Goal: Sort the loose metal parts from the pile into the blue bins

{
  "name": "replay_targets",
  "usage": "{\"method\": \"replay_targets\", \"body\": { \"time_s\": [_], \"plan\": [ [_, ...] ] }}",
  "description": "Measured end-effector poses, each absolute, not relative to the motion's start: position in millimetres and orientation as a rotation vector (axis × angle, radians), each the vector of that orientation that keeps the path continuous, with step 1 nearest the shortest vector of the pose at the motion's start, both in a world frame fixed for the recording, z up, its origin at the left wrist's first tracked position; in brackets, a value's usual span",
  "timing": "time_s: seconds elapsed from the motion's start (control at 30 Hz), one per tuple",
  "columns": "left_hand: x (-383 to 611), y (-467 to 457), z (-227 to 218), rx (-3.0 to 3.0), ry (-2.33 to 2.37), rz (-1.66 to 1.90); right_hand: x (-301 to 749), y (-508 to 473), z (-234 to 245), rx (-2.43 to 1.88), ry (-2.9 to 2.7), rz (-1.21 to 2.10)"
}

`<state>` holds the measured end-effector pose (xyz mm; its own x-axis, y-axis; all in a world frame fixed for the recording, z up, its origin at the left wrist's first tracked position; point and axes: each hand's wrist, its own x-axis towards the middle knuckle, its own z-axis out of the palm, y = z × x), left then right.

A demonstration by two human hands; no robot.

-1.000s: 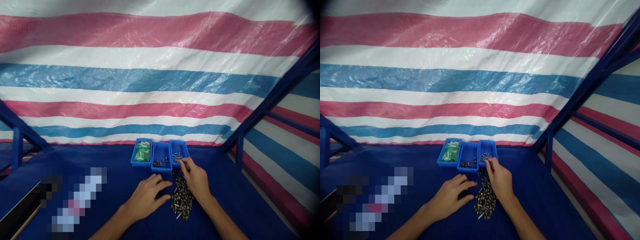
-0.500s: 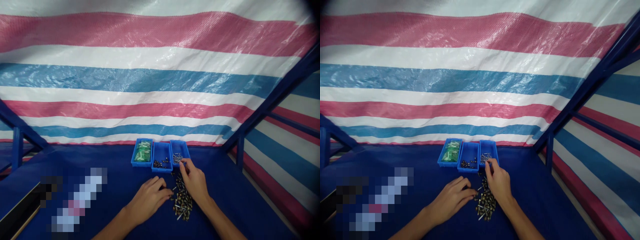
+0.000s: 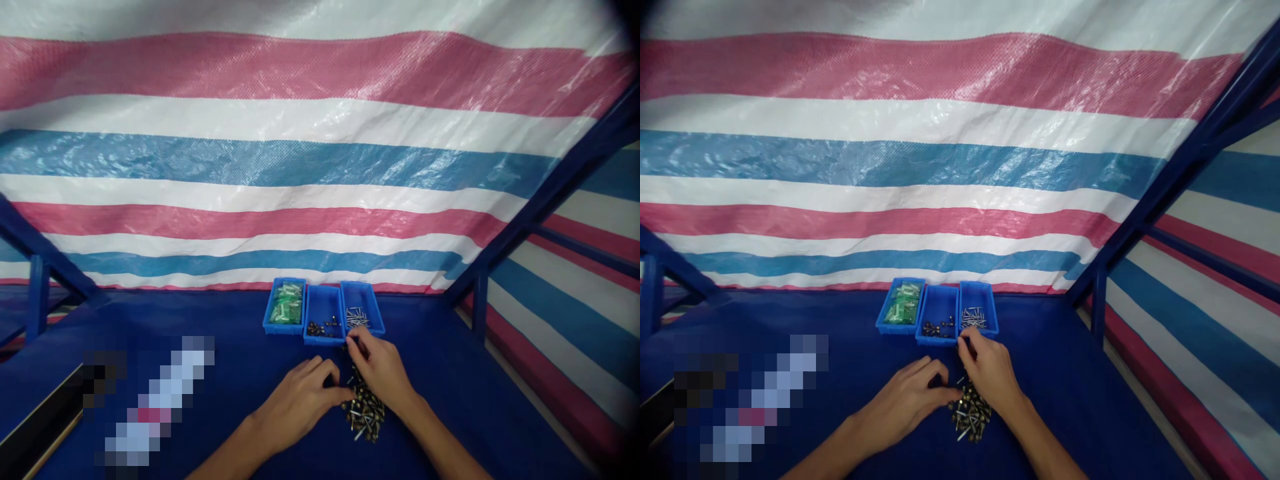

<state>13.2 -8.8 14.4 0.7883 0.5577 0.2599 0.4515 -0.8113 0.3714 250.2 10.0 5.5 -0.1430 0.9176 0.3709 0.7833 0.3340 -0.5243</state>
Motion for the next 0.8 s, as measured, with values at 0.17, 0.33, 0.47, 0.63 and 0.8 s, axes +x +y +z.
{"method": "replay_targets", "body": {
  "time_s": [0.17, 0.33, 0.47, 0.63, 0.8],
  "plan": [
    [14.8, -10.8, 19.1, 2.740, 0.753, 0.529, 246.9, 7.9, 3.2, -1.514, -1.956, 0.349],
    [15.9, -11.8, 18.6, 2.760, 0.732, 0.516, 242.7, 8.8, 4.2, -1.502, -1.836, 0.579],
    [16.9, -12.2, 15.0, 2.778, 0.706, 0.525, 240.7, 10.6, 3.6, -1.451, -1.704, 0.772],
    [16.6, -11.3, 7.6, 2.798, 0.711, 0.617, 242.1, 12.6, -0.3, -1.408, -1.622, 0.895],
    [15.5, -9.7, 10.0, 2.708, 0.751, 0.722, 243.6, 14.4, -2.8, -1.380, -1.559, 0.959]
  ]
}}
